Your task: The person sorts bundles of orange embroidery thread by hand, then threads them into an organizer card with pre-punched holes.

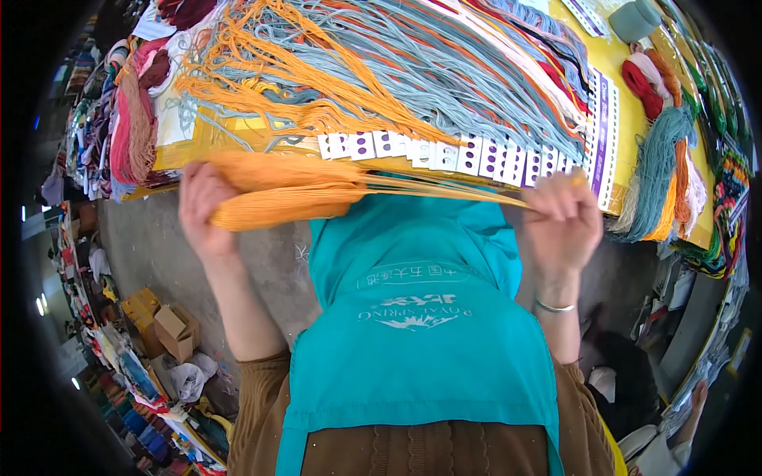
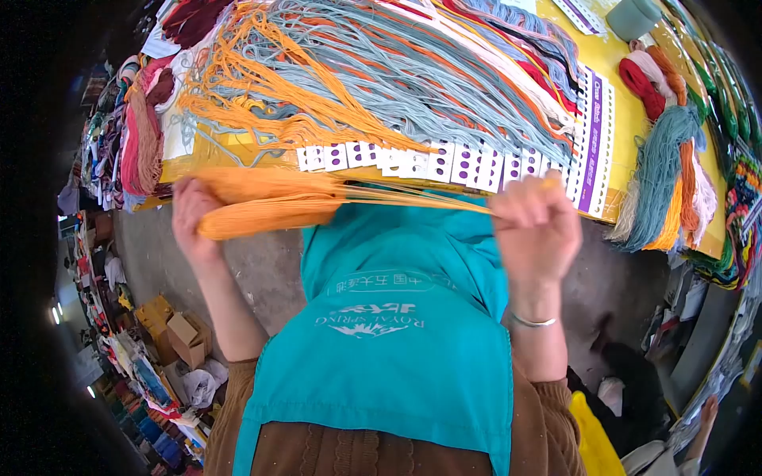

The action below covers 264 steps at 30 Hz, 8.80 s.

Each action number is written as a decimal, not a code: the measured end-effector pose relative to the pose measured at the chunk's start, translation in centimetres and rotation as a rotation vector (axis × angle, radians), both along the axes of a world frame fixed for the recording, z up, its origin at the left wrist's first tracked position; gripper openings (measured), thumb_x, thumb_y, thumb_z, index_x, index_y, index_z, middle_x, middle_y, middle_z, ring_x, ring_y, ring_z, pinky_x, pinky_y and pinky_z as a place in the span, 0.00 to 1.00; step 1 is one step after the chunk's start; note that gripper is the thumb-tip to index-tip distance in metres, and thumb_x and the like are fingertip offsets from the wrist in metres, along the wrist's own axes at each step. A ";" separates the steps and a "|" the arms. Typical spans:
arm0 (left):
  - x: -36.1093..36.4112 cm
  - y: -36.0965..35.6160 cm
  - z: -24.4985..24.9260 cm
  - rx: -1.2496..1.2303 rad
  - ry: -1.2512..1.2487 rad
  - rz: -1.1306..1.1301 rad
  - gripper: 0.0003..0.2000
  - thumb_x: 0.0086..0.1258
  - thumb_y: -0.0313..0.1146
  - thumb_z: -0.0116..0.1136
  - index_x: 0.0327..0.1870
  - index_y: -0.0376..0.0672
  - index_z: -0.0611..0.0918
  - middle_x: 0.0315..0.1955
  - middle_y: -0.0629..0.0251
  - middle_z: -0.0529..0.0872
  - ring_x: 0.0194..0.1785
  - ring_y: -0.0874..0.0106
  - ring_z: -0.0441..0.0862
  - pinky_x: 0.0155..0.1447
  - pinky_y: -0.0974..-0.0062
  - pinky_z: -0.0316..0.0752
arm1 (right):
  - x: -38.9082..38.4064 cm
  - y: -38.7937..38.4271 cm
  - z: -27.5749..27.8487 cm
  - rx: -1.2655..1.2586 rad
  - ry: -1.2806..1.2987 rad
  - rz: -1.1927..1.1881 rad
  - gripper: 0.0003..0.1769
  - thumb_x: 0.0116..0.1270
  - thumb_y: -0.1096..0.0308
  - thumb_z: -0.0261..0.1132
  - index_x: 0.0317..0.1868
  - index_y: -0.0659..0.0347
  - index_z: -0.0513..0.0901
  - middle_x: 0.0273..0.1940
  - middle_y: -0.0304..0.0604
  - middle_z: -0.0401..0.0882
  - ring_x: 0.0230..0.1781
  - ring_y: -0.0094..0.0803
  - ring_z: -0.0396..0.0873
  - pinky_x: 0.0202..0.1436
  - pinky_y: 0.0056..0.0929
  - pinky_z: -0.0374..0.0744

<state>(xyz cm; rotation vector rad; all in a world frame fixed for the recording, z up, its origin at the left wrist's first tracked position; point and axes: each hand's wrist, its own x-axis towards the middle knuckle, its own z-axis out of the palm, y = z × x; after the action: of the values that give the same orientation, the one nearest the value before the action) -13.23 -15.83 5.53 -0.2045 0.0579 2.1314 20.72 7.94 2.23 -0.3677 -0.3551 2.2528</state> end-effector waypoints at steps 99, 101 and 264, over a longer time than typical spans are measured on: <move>16.2 17.7 -4.2 -0.708 0.977 -0.829 0.08 0.73 0.34 0.53 0.38 0.39 0.81 0.15 0.72 0.75 0.15 0.82 0.68 0.18 0.84 0.59 | -3.9 4.3 -4.1 1.177 -1.236 0.200 0.15 0.63 0.60 0.69 0.42 0.61 0.79 0.26 0.46 0.82 0.25 0.36 0.82 0.28 0.32 0.76; 16.1 18.1 -5.4 -0.820 1.123 -0.810 0.11 0.74 0.38 0.51 0.42 0.41 0.82 0.17 0.73 0.76 0.16 0.82 0.69 0.21 0.83 0.62 | -3.8 4.7 -4.3 0.988 -1.080 0.240 0.15 0.64 0.60 0.68 0.43 0.62 0.79 0.22 0.42 0.79 0.21 0.29 0.78 0.24 0.28 0.72; 11.5 8.7 -3.9 -0.404 0.521 -0.447 0.26 0.78 0.41 0.38 0.65 0.26 0.68 0.64 0.46 0.71 0.67 0.62 0.70 0.71 0.64 0.64 | -9.1 -4.1 -1.2 0.294 -0.452 0.460 0.05 0.73 0.72 0.58 0.42 0.66 0.78 0.28 0.40 0.82 0.18 0.16 0.68 0.20 0.14 0.64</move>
<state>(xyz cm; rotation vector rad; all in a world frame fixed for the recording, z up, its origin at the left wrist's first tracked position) -1.68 -7.10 1.64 0.1273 0.7706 1.6562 11.63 3.88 1.03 -0.6944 -1.0881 2.4901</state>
